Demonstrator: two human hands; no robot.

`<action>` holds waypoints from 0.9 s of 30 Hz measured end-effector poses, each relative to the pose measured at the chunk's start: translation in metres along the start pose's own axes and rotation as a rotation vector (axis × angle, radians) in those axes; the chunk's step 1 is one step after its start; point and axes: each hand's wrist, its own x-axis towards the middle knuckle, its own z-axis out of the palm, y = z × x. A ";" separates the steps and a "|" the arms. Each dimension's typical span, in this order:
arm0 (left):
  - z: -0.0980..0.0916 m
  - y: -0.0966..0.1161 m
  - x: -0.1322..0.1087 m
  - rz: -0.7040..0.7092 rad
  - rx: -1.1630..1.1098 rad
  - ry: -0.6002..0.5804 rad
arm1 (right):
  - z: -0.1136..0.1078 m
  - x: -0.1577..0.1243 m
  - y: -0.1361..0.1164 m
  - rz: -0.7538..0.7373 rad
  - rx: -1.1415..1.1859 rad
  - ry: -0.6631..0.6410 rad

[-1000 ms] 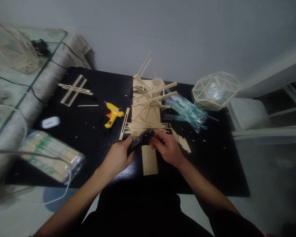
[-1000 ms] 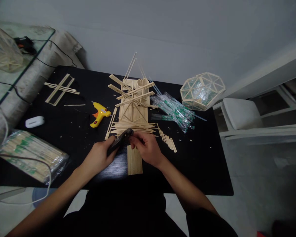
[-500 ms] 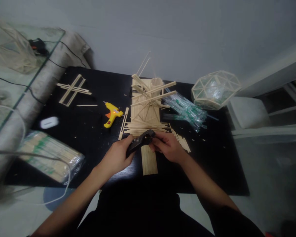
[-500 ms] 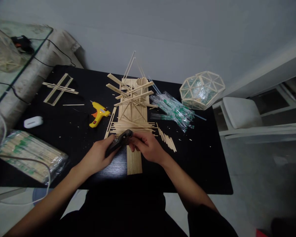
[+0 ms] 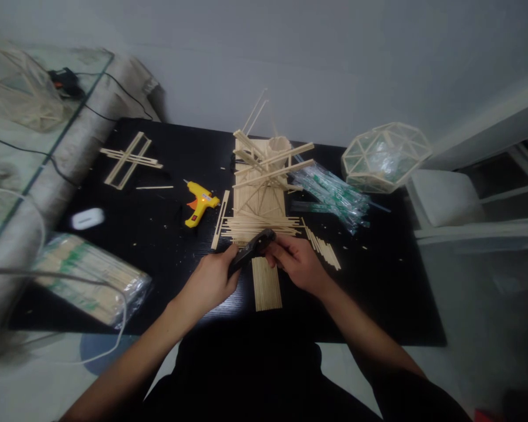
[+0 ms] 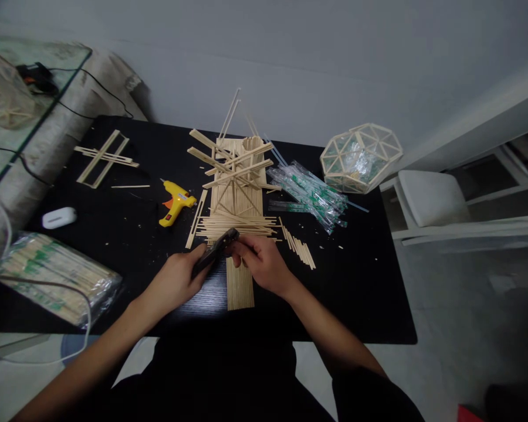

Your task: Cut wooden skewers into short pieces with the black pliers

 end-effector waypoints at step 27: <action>0.001 0.003 0.004 0.044 -0.070 0.026 | 0.003 -0.003 0.007 -0.074 -0.045 0.115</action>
